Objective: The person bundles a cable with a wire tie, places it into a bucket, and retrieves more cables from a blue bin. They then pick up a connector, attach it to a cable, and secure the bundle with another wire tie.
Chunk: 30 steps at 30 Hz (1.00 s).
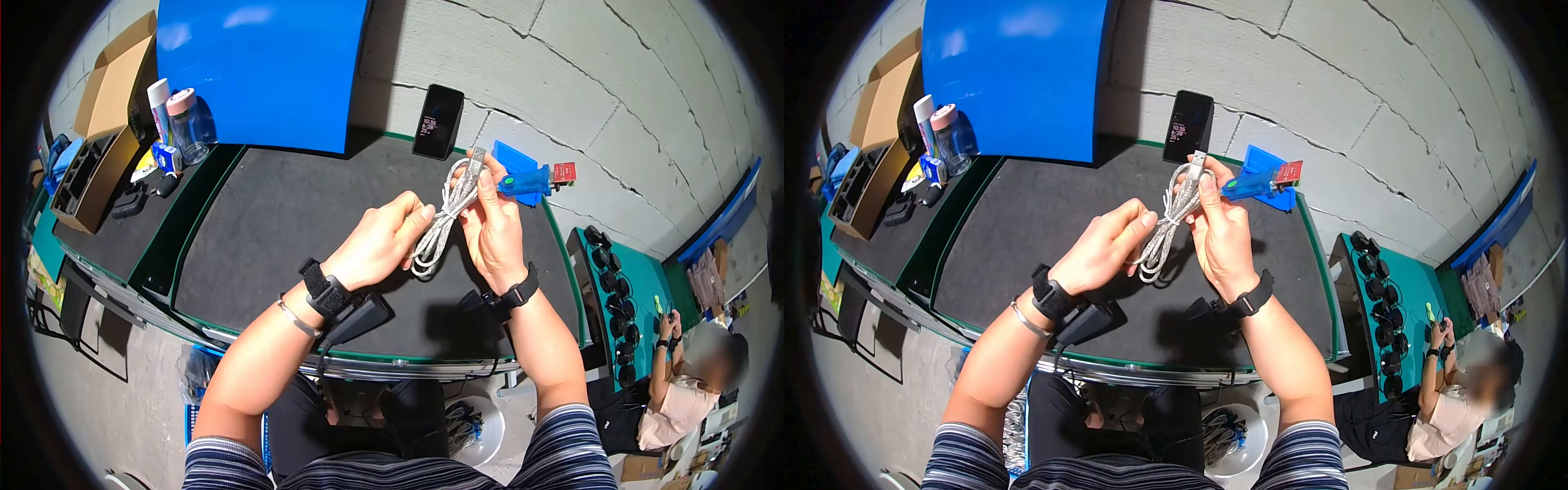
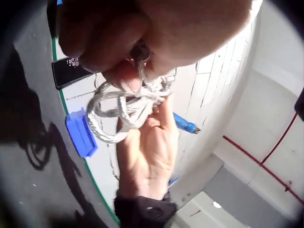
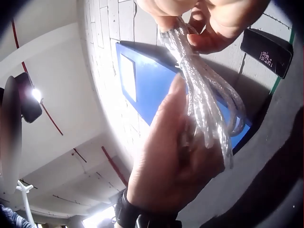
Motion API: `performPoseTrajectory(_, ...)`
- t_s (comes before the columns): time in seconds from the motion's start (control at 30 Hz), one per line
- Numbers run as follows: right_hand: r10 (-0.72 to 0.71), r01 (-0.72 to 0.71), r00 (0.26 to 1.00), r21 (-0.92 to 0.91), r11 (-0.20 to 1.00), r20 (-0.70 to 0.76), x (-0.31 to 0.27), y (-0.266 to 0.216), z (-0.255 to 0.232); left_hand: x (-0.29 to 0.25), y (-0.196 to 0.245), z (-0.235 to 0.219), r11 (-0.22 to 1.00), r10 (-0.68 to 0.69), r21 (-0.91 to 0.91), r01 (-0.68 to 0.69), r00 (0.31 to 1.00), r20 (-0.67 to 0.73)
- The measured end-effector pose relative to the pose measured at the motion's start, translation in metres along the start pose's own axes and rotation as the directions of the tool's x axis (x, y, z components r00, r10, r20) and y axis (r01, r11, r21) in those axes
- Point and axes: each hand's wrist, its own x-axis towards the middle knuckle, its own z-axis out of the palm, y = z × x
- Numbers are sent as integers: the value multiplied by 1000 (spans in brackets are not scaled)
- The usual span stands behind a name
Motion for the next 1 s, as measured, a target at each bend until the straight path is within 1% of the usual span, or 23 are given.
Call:
performPoseTrajectory(0.03, -8, 8, 1000, -32, 999, -6, 0, 0, 0, 1, -2, 2, 991, 43, 128, -36, 998, -53)
performPoseTrajectory(0.07, -10, 10, 1000, -32, 999, -8, 0, 0, -1, 1, -1, 2, 991, 43, 129, -37, 998, -50)
performPoseTrajectory(0.17, -42, 40, 999, -55, 998, -31, 1, 1, -5, 0, 2, 0, 957, 112, 270, -107, 994, -5)
performPoseTrajectory(0.2, -40, 37, 998, -62, 997, -46, 1, 2, -5, 1, 1, 1, 957, 112, 271, -107, 994, -5)
performPoseTrajectory(0.27, -37, 33, 997, -67, 997, -62, 0, 2, -4, 1, -1, 1, 878, 194, 443, -179, 981, 11)
performPoseTrajectory(0.4, -42, 38, 993, -41, 998, -109, -2, 3, 1, 1, -5, 3, 849, 193, 502, -168, 981, 2)
performPoseTrajectory(0.47, -43, 38, 992, -43, 998, -118, -4, 6, 2, 3, -13, 3, 799, 200, 580, -162, 980, -2)
performPoseTrajectory(0.6, -65, 62, 994, -37, 997, -88, -7, 8, 2, 4, -18, 6, 776, 167, 616, -136, 986, 7)
performPoseTrajectory(0.63, -83, 81, 994, -37, 996, -76, -8, 7, 2, 5, -23, 9, 748, 279, 635, -193, 960, -37)
performPoseTrajectory(0.67, -84, 81, 994, -37, 996, -76, -9, 6, 4, 5, -24, 10, 713, 389, 656, -246, 918, -78)
performPoseTrajectory(0.7, -85, 83, 991, -23, 996, -105, -10, 6, 7, 6, -24, 10, 713, 390, 656, -248, 917, -78)
performPoseTrajectory(0.73, -84, 84, 987, -9, 996, -135, -11, 5, 8, 6, -22, 9, 761, 336, 613, -213, 937, -91)
performPoseTrajectory(0.77, -85, 84, 987, -8, 996, -135, -11, 4, 9, 6, -20, 9, 804, 280, 568, -176, 955, -101)
performPoseTrajectory(0.8, -92, 91, 988, -15, 996, -121, -12, 3, 9, 6, -19, 8, 803, 280, 569, -176, 955, -101)
performPoseTrajectory(0.87, -98, 96, 990, -18, 995, -106, -13, 1, 10, 6, -16, 6, 906, 246, 362, -220, 969, -26)
performPoseTrajectory(0.9, -61, 61, 993, -3, 998, -96, -13, 1, 10, 6, -18, 7, 905, 246, 364, -220, 969, -27)
performPoseTrajectory(0.93, -26, 27, 996, 10, 1000, -87, -12, -1, 9, 8, -21, 7, 890, 283, 384, -245, 958, -47)
performPoseTrajectory(0.97, -27, 28, 996, 11, 1000, -87, -11, -1, 7, 8, -21, 7, 874, 321, 404, -269, 945, -65)
performPoseTrajectory(1.0, 7, -5, 997, 27, 1000, -73, -9, -1, 4, 8, -21, 7, 874, 321, 405, -270, 945, -64)
